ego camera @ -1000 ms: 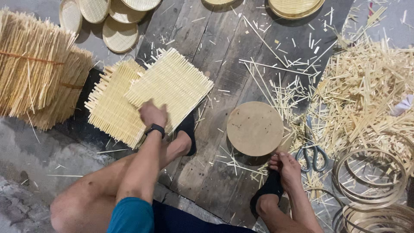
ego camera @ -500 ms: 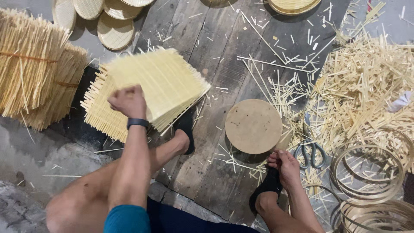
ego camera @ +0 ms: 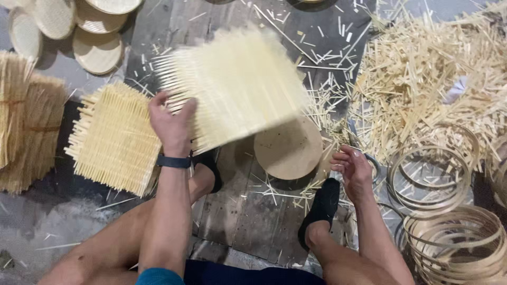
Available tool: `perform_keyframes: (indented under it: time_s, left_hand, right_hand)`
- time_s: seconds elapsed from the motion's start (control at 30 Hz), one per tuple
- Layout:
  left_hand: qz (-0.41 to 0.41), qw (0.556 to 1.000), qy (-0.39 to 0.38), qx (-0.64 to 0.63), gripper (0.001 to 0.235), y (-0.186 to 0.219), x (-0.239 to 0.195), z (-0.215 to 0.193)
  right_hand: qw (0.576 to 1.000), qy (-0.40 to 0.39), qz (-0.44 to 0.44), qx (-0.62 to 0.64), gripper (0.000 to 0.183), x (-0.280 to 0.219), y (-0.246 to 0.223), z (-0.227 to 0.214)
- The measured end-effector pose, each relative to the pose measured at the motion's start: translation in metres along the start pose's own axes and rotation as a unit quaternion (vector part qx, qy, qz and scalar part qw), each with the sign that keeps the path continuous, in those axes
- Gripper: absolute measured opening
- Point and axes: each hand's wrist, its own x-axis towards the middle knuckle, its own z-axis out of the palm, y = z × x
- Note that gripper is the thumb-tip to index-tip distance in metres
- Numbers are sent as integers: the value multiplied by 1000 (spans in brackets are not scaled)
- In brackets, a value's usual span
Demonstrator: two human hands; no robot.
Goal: The person places a woven bamboo mat over a circular wooden frame, then uses shears to trim the excess bamboo strips around the edge. The person repeats this process for multiple trays, stacking the finished pieces.
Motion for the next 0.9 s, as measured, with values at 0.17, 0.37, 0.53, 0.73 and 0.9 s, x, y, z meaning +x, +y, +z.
perform_keyframes:
  time_s: [0.17, 0.37, 0.53, 0.73, 0.9]
  left_hand:
    - [-212, 945, 107, -225, 57, -31, 14, -21]
    - [-269, 911, -36, -310, 50, -38, -3, -18]
    - [-341, 910, -226, 66, 49, -57, -61, 22]
    - [-274, 915, -295, 27, 38, -139, -91, 60]
    - [-299, 911, -282, 26, 40, -171, -93, 62]
  right_hand:
    - [1000, 5, 16, -5, 50, 1, -9, -2]
    - [1000, -14, 0, -7, 55, -4, -8, 6]
    - [994, -74, 26, 83, 68, -2, -21, 6]
    - [983, 36, 134, -121, 52, 14, -5, 25]
    - [971, 70, 78, -213, 36, 18, 11, 28]
